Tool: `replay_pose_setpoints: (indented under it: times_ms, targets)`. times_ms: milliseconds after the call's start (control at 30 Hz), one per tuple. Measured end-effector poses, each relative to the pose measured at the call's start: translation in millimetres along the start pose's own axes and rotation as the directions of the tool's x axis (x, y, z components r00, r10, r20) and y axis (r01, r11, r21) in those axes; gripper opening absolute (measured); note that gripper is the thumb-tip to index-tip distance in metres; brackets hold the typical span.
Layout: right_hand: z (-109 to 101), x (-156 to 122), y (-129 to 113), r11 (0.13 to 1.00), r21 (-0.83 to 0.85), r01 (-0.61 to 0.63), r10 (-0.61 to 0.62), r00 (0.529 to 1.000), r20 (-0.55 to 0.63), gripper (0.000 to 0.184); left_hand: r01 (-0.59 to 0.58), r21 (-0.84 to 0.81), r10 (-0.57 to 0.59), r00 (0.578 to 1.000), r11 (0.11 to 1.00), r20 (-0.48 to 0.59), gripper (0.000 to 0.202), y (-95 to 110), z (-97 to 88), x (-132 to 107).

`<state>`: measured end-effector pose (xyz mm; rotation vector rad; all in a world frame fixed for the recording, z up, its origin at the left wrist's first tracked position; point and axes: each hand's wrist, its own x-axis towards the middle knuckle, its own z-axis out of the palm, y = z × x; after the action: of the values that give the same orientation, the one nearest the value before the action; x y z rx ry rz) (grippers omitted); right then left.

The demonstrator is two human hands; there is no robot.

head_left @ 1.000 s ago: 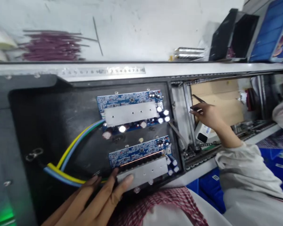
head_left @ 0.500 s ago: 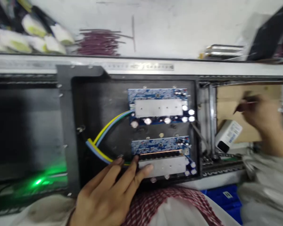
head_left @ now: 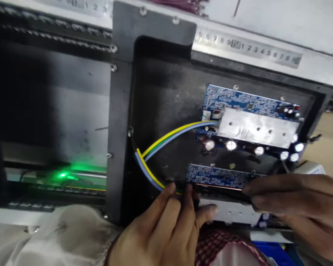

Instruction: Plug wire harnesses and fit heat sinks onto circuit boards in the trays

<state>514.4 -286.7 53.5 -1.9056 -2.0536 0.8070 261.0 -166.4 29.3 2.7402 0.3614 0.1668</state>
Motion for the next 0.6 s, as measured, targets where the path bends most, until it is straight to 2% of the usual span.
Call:
replay_pose_setpoints:
  times_ms: [100, 233, 333, 433, 500, 600]
  targets:
    - [-3, 17, -4, 0.996, 0.082, 0.031, -0.041, 0.992, 0.118, 0.041, -0.016, 0.028, 0.015, 0.999, 0.999, 0.035, 0.027, 0, 2.8, -2]
    - [-4, 19, 1, 0.99, 0.089, 0.107, -0.119, 0.982, 0.144, 0.04, -0.038, 0.069, 0.037, 0.999, 0.997, 0.018, 0.03, 0, 6.3, -6]
    - [0, 17, 4, 0.987, 0.12, 0.105, -0.123, 0.98, 0.156, 0.044, -0.07, 0.058, 0.069, 0.997, 0.996, 0.021, 0.032, -1, 5.0, -9]
    - [3, 21, 5, 0.979, 0.178, 0.097, -0.132, 0.971, 0.201, 0.051, -0.047, -0.06, 0.055, 0.988, 0.997, 0.144, 0.036, -3, -1.9, -10]
    - [3, 25, 4, 0.973, 0.218, 0.074, -0.119, 0.972, 0.201, 0.049, -0.03, -0.131, 0.061, 0.967, 0.991, 0.248, 0.038, -4, -7.5, -9]
    - [2, 32, 3, 0.966, 0.26, 0.011, -0.051, 0.988, 0.146, 0.041, -0.044, -0.167, 0.09, 0.958, 0.985, 0.274, 0.04, -7, -12.5, -8]
